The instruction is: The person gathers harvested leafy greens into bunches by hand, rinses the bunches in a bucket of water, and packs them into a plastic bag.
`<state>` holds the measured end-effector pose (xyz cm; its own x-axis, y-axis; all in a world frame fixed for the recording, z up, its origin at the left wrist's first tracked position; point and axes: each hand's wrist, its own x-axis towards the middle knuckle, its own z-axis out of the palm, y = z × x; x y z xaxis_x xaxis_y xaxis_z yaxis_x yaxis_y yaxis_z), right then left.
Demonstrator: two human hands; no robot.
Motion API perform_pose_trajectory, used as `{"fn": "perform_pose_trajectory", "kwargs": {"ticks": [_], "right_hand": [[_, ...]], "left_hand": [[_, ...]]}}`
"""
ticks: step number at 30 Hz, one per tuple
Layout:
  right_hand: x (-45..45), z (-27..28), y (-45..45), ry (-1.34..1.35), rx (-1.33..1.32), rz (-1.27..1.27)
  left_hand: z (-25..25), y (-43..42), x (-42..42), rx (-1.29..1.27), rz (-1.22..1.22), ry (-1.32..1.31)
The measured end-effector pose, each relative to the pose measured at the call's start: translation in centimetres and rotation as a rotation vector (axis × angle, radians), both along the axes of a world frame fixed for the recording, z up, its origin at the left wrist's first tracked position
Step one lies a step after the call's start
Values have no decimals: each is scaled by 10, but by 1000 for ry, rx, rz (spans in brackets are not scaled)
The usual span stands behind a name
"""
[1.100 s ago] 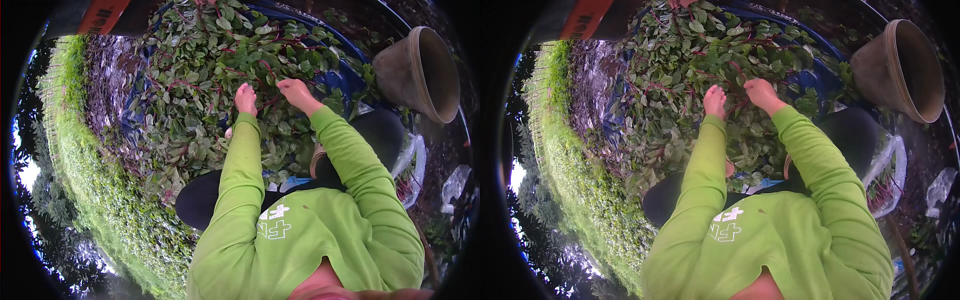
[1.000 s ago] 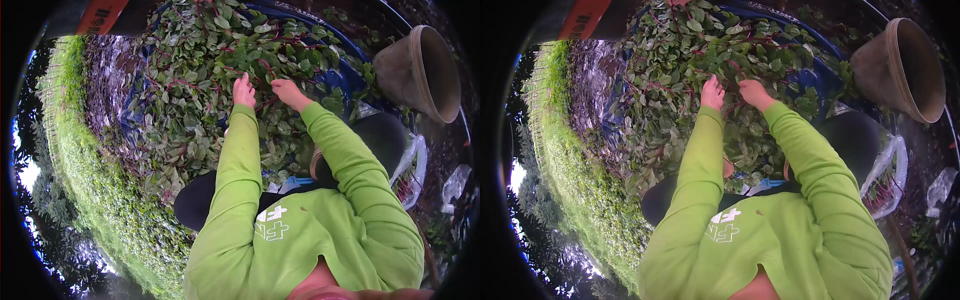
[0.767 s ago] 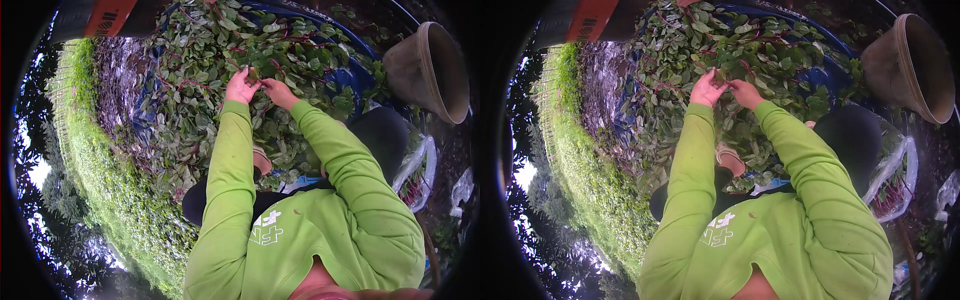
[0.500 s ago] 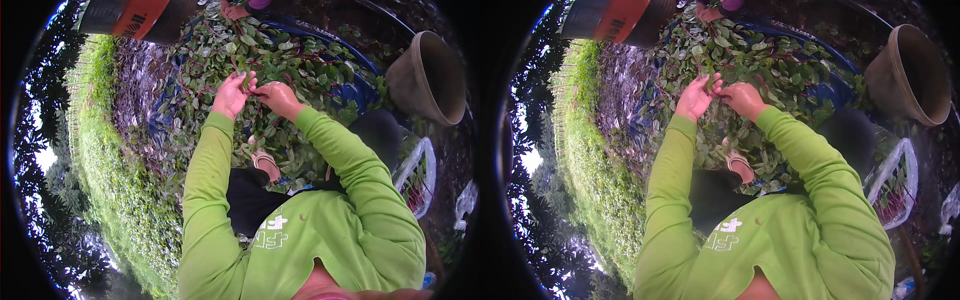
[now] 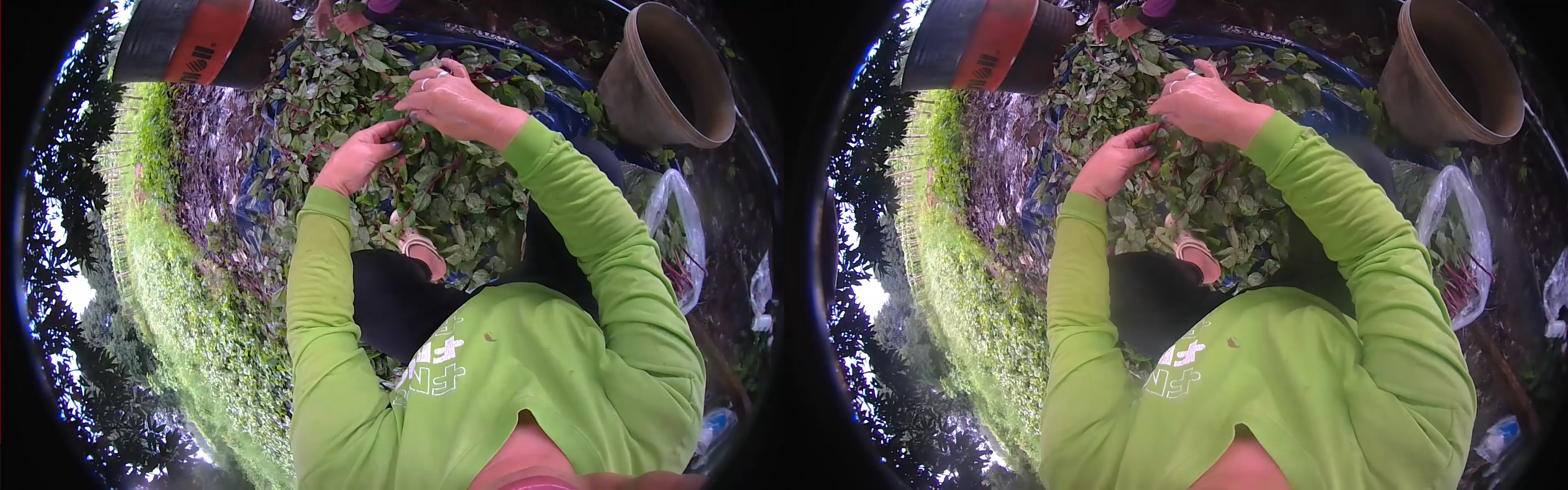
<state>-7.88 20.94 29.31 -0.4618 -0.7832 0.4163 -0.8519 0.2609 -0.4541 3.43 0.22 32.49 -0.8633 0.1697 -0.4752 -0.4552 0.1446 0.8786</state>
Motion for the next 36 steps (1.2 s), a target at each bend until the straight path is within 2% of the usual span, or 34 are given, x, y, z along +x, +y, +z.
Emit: {"fn": "perform_pose_trajectory", "kwargs": {"ticks": [1, 4, 5, 6, 8, 11, 13, 15, 16, 17, 18, 20, 22, 23, 26, 29, 32, 36], "right_hand": [[0, 6, 1, -70, 228, 6], [-1, -12, -1, -57, 0, -92], [-7, -22, -1, 39, -120, -129], [-16, -25, 5, 1, -52, -141], [-31, -30, 16, -75, 85, -161], [-38, -56, 25, -116, 450, -260], [-34, -88, 14, -123, 592, -205], [-27, -135, -2, -216, 721, -98], [-19, -165, -12, -310, 777, -12], [-9, -197, -17, -174, 685, 57], [0, -215, -25, -76, 794, 89], [14, -237, -28, 53, 757, 115], [23, -270, -23, 256, 757, 18], [23, -285, -16, 340, 742, 29], [25, -255, -32, 293, 1062, 128], [22, -234, -30, 275, 980, 209], [22, -257, -14, 169, 975, 299], [33, -270, -7, 280, 983, 214]], "left_hand": [[-9, -3, -1, 91, 29, -12], [-4, -18, 2, -168, 63, 74], [-1, -33, 11, -244, 95, 41], [-7, -58, 22, -337, 133, 9], [-5, -96, 54, -347, 301, -157], [-5, -158, 124, -580, 491, -280], [-2, -212, 188, -851, 493, -466], [-10, -233, 246, -1623, 412, -595], [4, -204, 251, -1782, 453, -662], [13, -198, 257, -1581, 525, -543], [19, -194, 260, -1379, 594, -429], [28, -161, 243, -1158, 552, -212], [35, -122, 218, -989, 525, -18], [43, -99, 201, -996, 474, 47], [61, -56, 153, -969, 334, 242], [47, -40, 116, -889, 236, 373], [30, -24, 93, -837, 136, 326], [-6, -24, 96, -1054, -40, 256]]}}
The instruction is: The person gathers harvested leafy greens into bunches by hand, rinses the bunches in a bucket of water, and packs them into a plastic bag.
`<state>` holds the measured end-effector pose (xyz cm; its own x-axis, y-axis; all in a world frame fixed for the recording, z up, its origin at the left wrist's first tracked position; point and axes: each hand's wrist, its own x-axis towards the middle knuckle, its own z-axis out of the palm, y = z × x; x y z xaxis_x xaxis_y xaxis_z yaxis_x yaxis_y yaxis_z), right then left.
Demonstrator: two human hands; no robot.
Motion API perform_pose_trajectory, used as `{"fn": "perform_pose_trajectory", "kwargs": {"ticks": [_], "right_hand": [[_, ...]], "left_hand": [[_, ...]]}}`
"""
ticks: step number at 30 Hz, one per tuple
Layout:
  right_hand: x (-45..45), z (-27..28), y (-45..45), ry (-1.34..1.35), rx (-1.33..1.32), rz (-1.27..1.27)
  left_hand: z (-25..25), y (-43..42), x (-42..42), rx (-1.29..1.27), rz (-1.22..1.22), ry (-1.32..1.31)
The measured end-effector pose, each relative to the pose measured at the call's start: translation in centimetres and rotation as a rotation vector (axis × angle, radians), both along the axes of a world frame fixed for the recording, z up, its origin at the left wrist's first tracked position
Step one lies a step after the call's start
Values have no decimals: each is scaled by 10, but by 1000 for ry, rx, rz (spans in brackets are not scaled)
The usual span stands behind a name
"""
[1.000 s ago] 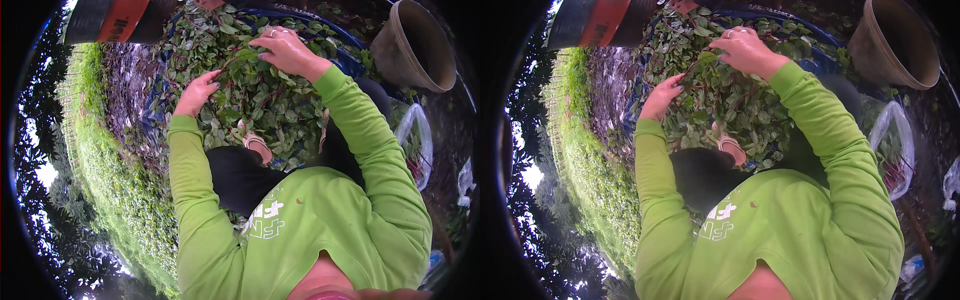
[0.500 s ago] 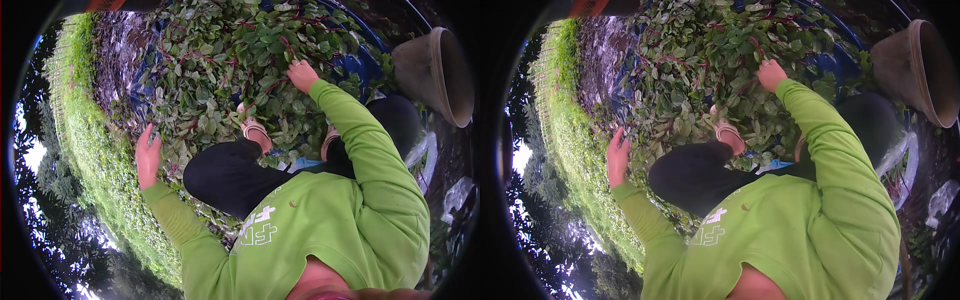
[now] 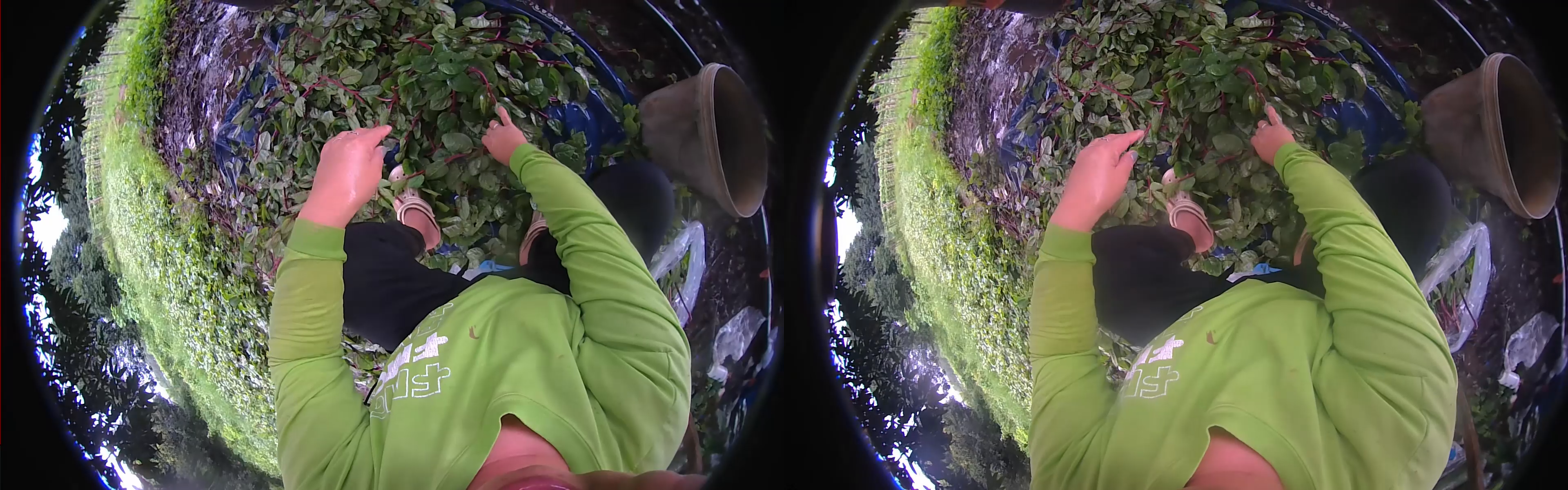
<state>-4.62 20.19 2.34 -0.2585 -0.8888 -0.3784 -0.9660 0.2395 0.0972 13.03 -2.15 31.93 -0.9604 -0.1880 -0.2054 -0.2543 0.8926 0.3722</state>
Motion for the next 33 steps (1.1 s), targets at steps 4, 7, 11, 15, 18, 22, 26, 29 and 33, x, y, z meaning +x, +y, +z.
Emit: {"fn": "perform_pose_trajectory", "kwargs": {"ticks": [4, 7, 11, 15, 18, 22, 26, 29, 33], "right_hand": [[0, 57, -17, -128, 63, -123], [-28, 117, -32, -572, -167, -303], [-52, 207, -24, -747, -272, -273], [-59, 240, 5, -1067, -437, -423], [-55, 252, 35, -1163, -609, -677], [-55, 255, 60, -921, -570, -706], [-35, 241, 67, -923, -570, -660], [-20, 233, 70, -1104, -667, -808], [-20, 224, 76, -1377, -677, -852]], "left_hand": [[-25, -3, 1, -74, -64, -97], [-34, 1, -12, 61, -55, -118], [-54, 13, -45, 202, -137, 149], [-50, 41, -87, 489, -92, 117], [-64, 47, -102, 629, -48, 72], [-77, 40, -98, 751, 35, 36], [-94, 41, -89, 884, 130, -26], [-88, 48, -85, 887, 165, -60], [-87, 44, -83, 966, 188, -101]]}}
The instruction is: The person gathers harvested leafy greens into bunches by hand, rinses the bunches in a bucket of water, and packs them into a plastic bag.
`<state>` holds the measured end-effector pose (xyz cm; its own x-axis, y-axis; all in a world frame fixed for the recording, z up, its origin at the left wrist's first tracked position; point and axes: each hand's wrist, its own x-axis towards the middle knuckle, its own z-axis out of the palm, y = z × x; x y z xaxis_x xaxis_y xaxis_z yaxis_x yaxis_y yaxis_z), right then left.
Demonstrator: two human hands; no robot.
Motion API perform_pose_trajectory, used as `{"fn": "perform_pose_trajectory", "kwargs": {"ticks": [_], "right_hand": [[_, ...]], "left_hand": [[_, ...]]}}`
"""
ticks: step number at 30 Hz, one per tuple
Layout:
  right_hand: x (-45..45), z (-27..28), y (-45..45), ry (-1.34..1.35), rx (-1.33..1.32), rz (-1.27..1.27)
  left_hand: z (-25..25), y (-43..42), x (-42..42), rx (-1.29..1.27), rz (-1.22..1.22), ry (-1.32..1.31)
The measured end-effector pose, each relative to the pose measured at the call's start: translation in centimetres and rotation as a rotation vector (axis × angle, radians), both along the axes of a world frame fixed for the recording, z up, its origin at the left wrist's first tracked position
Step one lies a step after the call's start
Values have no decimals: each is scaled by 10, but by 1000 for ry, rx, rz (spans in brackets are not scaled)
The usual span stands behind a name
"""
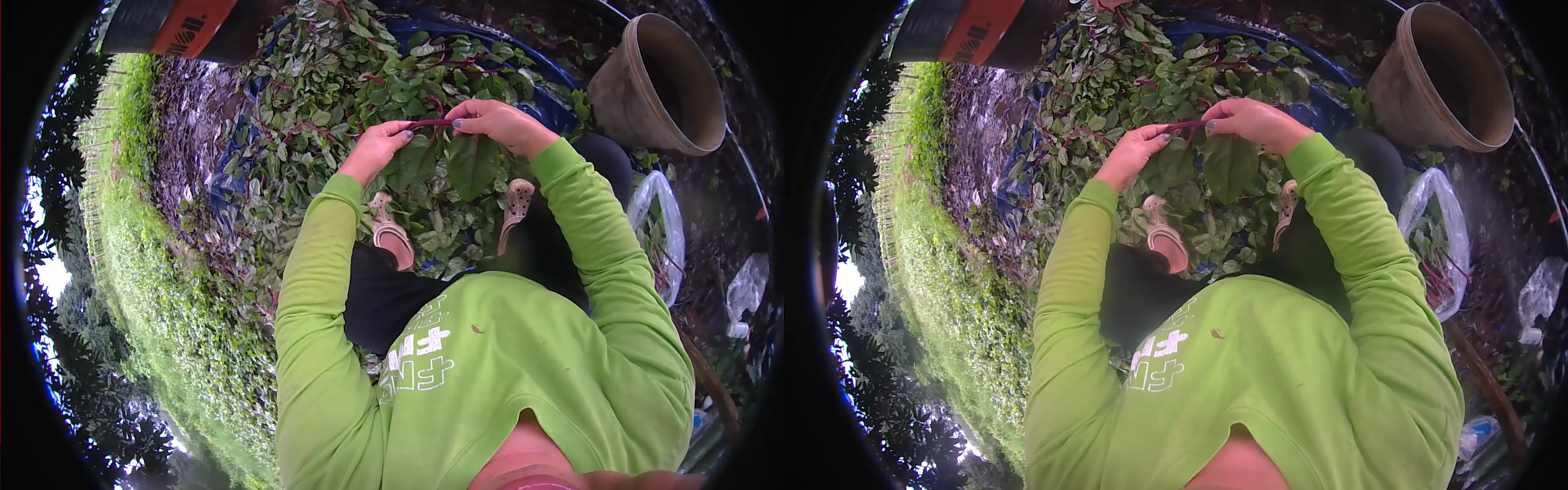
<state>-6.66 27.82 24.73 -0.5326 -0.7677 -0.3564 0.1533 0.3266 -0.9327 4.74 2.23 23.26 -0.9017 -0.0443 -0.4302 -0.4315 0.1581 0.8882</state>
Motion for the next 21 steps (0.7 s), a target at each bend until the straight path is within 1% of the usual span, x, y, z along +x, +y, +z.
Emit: {"fn": "perform_pose_trajectory", "kwargs": {"ticks": [2, 4, 7, 9, 10, 12, 13, 14, 15, 16, 17, 18, 19, 20, 21], "right_hand": [[-2, -4, 1, -82, -48, 7], [-1, 4, 2, -158, -75, -1], [2, 12, 2, -232, -253, 24], [-3, 10, 1, -197, -207, 37], [-6, 10, 1, -180, -184, 43], [-9, 10, -3, -21, -126, 8], [-11, 9, -5, 58, -99, -8], [-13, 1, -7, 93, -178, -142], [-25, 3, 3, 324, 0, -217], [-36, -7, 7, 359, 0, -310], [-45, -19, 7, 398, -3, -408], [-40, -19, 2, 350, 50, -373], [-24, -4, -8, 151, 183, -246], [-6, -5, -20, 70, 221, -140], [11, -17, -29, 16, 144, -51]], "left_hand": [[1, -3, 0, 33, 14, -41], [8, -5, 0, 93, 27, -71], [20, -9, 2, 192, 32, -91], [28, -11, 1, 211, 12, -81], [28, -13, 1, 178, 4, -72], [27, -17, 0, 113, -11, -55], [22, -24, 0, 48, 23, -56], [14, -37, 1, -18, 58, -58], [10, -50, 3, -84, 93, -60], [12, -62, 9, -107, 165, -29], [15, -72, 14, -99, 193, -66], [14, -72, 16, -53, 183, -76], [12, -68, 17, -9, 170, -82], [13, -50, 16, -92, 142, -77], [7, -33, 15, -105, 128, -34]]}}
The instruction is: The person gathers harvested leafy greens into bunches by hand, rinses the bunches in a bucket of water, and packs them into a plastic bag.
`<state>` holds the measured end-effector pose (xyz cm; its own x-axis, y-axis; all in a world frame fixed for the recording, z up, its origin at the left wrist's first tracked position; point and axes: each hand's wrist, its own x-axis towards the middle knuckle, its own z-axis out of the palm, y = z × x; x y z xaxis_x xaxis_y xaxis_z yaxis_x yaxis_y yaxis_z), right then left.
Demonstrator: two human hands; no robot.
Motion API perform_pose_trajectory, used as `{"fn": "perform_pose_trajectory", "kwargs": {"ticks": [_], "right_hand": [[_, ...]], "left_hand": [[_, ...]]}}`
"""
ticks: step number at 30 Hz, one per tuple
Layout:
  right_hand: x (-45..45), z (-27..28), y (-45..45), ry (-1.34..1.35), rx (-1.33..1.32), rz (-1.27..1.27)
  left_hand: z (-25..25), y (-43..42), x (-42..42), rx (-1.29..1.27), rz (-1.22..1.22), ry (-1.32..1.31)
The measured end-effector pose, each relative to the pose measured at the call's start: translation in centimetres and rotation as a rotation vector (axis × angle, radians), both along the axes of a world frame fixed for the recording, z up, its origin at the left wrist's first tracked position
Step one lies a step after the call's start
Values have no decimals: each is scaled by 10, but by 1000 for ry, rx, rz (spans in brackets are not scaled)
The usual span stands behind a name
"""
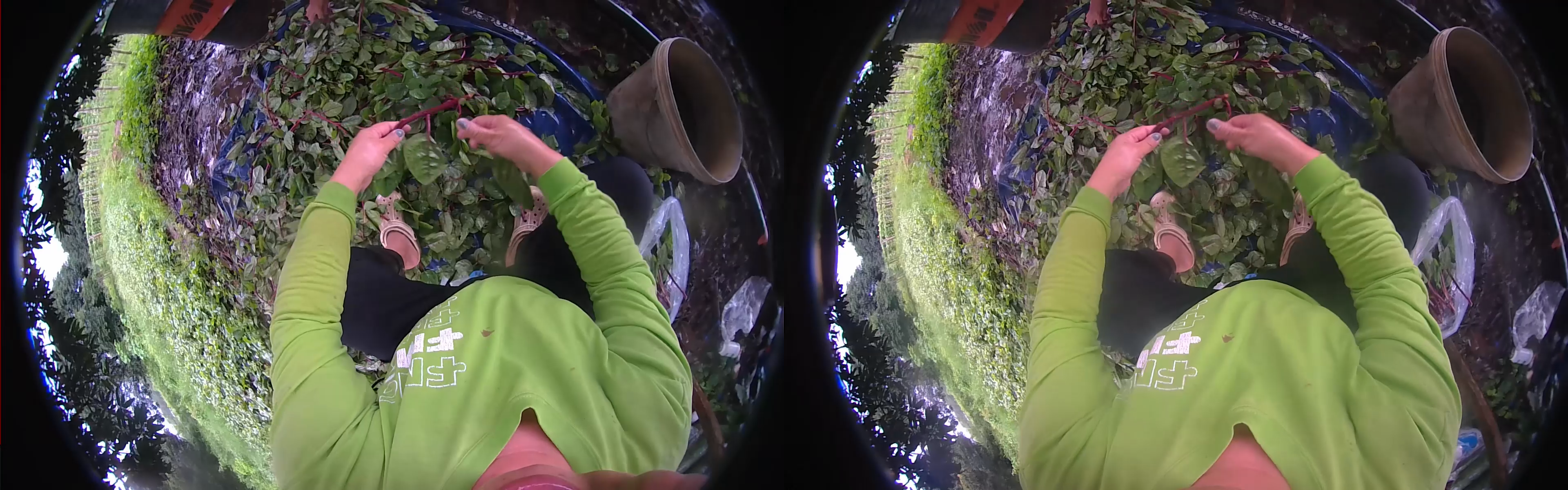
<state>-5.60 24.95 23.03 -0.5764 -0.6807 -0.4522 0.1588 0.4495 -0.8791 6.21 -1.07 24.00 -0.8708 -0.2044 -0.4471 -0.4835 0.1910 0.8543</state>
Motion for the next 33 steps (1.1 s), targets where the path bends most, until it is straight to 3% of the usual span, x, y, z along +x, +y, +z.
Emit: {"fn": "perform_pose_trajectory", "kwargs": {"ticks": [2, 6, 8, 10, 12, 13, 14, 15, 16, 17, 18, 19, 20, 21, 22, 24, 25, 27, 29, 30, 32, 33], "right_hand": [[29, -3, -23, -91, -165, -157], [15, -6, -25, 40, -56, -98], [-4, -19, -10, 603, 287, 140], [-42, -46, 9, 766, 661, -71], [-82, -68, 30, 688, 482, -466], [-95, -84, 29, 482, 56, -779], [-105, -83, 14, 284, -104, -967], [-99, -66, -17, 119, -352, -1095], [-71, -20, -58, 57, -407, -1089], [-41, 12, -97, -94, -487, -996], [-1, 37, -128, -272, -880, -562], [42, 65, -149, -316, -731, -299], [78, 106, -146, -185, -656, 98], [80, 88, -149, 182, -547, 383], [73, 76, -142, 407, -373, 547], [52, 36, -110, 799, 310, 796], [48, 23, -84, 1012, 600, 862], [34, -4, -32, 1166, 716, 794], [21, -22, -15, 936, 587, 657], [15, -26, -12, 826, 522, 582], [17, -34, -9, 907, 476, 542], [15, -32, -10, 923, 484, 562]], "left_hand": [[-16, 30, 0, 62, -20, 51], [-53, 58, 3, 93, 1, 94], [-48, 66, 7, -45, 7, 37], [-80, 61, 15, -179, 92, -89], [-112, 69, 30, -335, 107, -88], [-128, 79, 37, -322, 61, -94], [-147, 94, 43, -351, 2, -109], [-161, 112, 44, -253, -44, -184], [-170, 131, 46, -243, -104, -149], [-168, 146, 48, -188, -135, -136], [-173, 156, 48, -111, -154, -161], [-213, 167, 46, -26, -109, 23], [-228, 170, 47, 71, -68, 85], [-243, 173, 48, 170, -31, 146], [-228, 161, 43, 271, -9, 93], [-184, 125, 29, 464, 26, -12], [-159, 105, 23, 561, 45, -69], [-132, 80, 13, 746, 65, -145], [-122, 64, 2, 919, 55, -184], [-128, 58, -4, 878, 28, -190], [-139, 46, -20, 783, -23, -194], [-112, 46, -33, 644, 231, -213]]}}
